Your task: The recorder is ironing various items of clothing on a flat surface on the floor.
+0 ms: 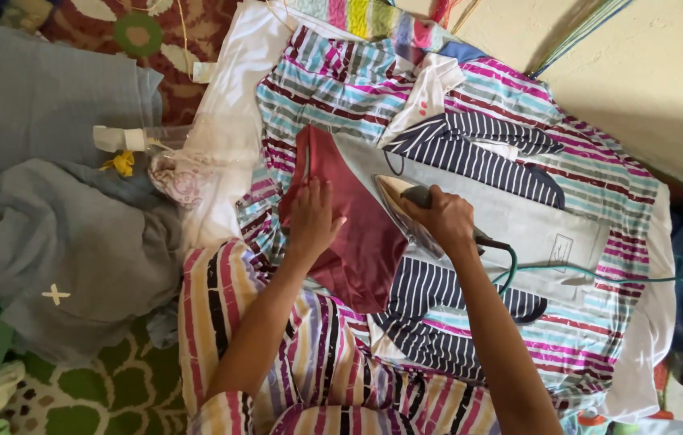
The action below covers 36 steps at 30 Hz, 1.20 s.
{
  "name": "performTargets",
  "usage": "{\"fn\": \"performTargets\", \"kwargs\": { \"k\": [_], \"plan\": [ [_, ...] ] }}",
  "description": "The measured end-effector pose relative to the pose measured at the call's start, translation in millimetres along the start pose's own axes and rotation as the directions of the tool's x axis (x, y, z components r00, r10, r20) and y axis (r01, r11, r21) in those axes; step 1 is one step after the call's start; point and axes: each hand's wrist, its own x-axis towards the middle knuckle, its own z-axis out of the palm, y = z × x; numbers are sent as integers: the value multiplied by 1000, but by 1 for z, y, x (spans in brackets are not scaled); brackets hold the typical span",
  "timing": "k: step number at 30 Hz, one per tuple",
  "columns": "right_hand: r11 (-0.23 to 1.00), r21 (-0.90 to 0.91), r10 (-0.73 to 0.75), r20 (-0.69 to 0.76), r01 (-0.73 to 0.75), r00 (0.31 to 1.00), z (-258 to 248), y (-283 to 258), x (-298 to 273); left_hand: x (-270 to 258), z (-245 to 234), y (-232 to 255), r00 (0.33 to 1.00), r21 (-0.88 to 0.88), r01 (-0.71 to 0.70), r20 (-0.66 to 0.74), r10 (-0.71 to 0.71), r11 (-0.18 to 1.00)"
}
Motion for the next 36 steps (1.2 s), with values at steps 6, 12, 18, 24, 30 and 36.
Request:
{"fn": "performTargets", "kwargs": {
  "k": [6, 12, 18, 24, 30, 36],
  "plan": [
    [998, 18, -66, -79, 68, 995, -9, -50, 37, 9, -1, -3, 990, 181, 131, 22, -137, 975],
    [995, 38, -87, -106, 92, 991, 8, -100, 86, 16, -13, 1, 972, 232, 210, 55, -228, 950],
    [1000, -9, -5, -68, 4, 998, 22, -123, 107, 12, -9, -2, 972, 238, 185, 96, -213, 954],
    [998, 59, 12, -22, -10, 1000, -9, -85, 60, 20, -12, 0, 979, 175, 189, 43, -199, 966],
    [971, -19, 237, 229, -239, 944, -12, 3, -17, 23, 40, 18, 1000, 16, -13, -20, 13, 1000],
    [965, -13, 259, -112, -262, 959, 20, 35, -36, 22, 63, 31, 982, 54, -188, 22, 187, 981]
  ]
}}
